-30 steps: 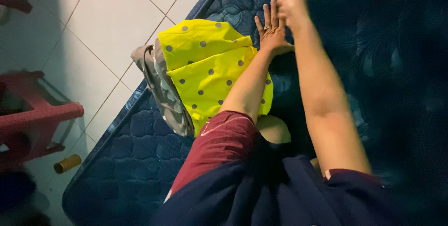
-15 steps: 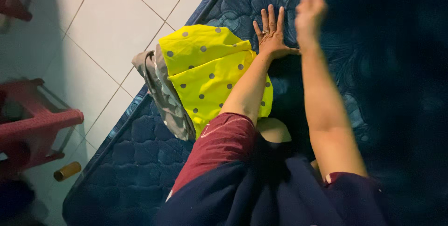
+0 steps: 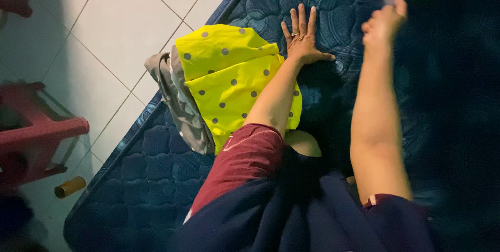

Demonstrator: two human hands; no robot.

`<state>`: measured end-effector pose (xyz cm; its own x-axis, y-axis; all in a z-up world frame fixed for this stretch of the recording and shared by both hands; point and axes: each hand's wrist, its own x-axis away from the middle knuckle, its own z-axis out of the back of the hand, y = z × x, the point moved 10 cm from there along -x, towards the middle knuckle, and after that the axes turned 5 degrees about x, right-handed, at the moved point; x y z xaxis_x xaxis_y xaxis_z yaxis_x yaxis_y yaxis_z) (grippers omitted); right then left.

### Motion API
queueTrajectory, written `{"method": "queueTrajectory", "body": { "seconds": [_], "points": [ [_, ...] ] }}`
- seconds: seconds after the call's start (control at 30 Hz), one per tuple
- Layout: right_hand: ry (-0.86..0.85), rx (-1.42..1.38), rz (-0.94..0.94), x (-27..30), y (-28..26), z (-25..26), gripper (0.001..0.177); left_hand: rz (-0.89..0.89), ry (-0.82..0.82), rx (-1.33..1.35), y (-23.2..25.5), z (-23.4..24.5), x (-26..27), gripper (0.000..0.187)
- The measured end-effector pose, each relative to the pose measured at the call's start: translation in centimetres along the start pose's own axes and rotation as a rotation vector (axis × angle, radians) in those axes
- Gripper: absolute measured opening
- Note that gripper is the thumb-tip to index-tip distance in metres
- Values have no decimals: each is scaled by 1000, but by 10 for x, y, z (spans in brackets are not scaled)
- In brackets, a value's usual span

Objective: The person kneels on a mattress and uses a feather duster to wipe the surface. They move a folded yellow polka-dotted cloth aside to reach different areas and continue dusting the mattress.

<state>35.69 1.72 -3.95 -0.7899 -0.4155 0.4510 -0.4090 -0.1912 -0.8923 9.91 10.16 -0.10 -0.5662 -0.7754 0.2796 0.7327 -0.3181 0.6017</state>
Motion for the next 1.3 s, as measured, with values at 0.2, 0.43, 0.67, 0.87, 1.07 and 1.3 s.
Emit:
{"method": "queueTrajectory", "body": {
  "seconds": [0.2, 0.43, 0.67, 0.87, 1.07, 1.3],
  "points": [
    [-573, 125, -167, 85, -25, -136, 53, 43, -70, -69, 1, -1, 1, 161],
    [-740, 207, 113, 150, -25, -200, 42, -194, 356, -202, 2, -7, -17, 150],
    [-231, 426, 667, 95, -47, -84, 40, 31, -27, -28, -9, -14, -6, 162],
    [226, 116, 486, 0, -25, 110, 42, 1, -18, -42, 1, -3, -1, 165],
    [342, 134, 251, 4, 7, 117, 42, 10, -43, -49, 1, -3, -3, 165],
    [-209, 367, 292, 100, -10, -89, 41, 24, -7, -98, -16, -24, -11, 160]
  ]
}}
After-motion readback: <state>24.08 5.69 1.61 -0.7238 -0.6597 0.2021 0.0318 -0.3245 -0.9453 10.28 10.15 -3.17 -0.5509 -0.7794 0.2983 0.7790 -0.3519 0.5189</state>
